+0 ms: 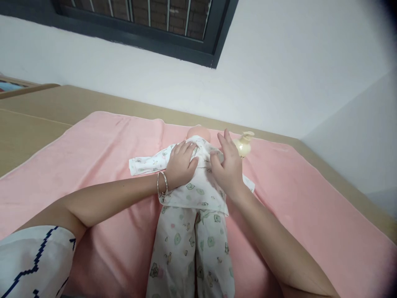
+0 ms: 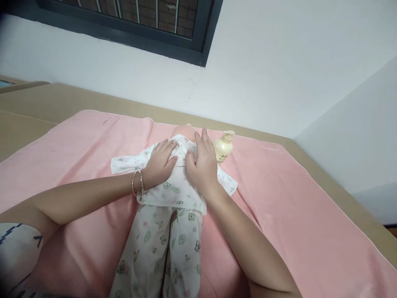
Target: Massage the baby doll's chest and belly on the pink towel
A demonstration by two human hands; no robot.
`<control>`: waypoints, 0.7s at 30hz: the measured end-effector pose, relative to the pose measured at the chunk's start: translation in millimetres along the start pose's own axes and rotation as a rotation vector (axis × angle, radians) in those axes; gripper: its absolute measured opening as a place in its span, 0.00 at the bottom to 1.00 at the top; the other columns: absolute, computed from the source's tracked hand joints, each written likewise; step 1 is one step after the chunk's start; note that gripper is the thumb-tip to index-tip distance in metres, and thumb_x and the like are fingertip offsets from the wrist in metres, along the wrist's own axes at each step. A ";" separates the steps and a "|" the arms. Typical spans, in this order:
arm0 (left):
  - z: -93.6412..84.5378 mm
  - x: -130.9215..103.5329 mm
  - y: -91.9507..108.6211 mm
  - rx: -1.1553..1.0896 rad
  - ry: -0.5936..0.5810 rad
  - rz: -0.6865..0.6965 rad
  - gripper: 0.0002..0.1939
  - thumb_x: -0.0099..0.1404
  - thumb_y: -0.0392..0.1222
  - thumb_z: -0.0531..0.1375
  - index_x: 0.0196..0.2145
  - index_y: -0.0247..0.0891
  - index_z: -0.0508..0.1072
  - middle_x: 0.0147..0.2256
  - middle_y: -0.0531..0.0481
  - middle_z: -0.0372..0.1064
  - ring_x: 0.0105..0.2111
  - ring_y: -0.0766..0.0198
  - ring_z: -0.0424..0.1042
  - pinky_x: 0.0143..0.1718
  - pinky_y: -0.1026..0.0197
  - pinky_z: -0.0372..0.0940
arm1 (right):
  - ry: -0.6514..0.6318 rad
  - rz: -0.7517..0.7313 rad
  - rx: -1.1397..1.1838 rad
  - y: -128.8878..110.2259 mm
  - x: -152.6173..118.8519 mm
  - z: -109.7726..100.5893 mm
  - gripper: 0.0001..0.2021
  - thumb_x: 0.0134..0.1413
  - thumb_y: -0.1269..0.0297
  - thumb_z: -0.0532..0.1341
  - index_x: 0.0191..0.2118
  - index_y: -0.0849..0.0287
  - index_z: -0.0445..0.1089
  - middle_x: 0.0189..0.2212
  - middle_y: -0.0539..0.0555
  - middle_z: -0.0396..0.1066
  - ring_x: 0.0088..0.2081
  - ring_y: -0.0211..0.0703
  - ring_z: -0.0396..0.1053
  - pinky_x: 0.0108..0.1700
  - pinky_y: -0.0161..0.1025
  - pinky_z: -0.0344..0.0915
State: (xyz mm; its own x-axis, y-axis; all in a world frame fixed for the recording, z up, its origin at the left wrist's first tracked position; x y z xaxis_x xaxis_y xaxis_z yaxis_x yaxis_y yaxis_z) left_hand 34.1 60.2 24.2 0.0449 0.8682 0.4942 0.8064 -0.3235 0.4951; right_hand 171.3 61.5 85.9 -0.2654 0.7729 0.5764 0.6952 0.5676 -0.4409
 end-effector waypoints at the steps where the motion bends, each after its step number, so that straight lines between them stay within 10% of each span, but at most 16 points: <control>1: -0.2 0.0 0.1 0.001 0.003 0.000 0.27 0.71 0.45 0.46 0.63 0.31 0.62 0.65 0.39 0.60 0.68 0.47 0.52 0.69 0.42 0.47 | -0.001 -0.013 -0.004 -2.5 -1.0 -0.1 0.29 0.63 0.64 0.49 0.69 0.56 0.55 0.72 0.57 0.46 0.72 0.55 0.45 0.68 0.62 0.53; 21: -0.9 1.4 1.6 -0.005 0.003 0.031 0.25 0.71 0.45 0.47 0.62 0.33 0.64 0.63 0.37 0.61 0.65 0.50 0.57 0.66 0.45 0.51 | 0.001 -0.029 0.006 -5.9 -5.2 3.8 0.27 0.65 0.63 0.49 0.69 0.54 0.56 0.72 0.57 0.47 0.71 0.54 0.46 0.68 0.61 0.52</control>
State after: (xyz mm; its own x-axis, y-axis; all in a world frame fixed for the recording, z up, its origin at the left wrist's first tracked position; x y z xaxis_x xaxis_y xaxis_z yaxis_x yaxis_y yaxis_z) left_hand 34.9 60.5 26.4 0.0681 0.8569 0.5110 0.8016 -0.3520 0.4833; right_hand 166.0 55.2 82.9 -0.2842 0.7560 0.5897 0.6837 0.5910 -0.4281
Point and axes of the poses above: each hand's wrist, its own x-axis towards the middle knuckle, its own z-axis out of the palm, y = z × x, the point moved 8 cm from there along x, towards the middle knuckle
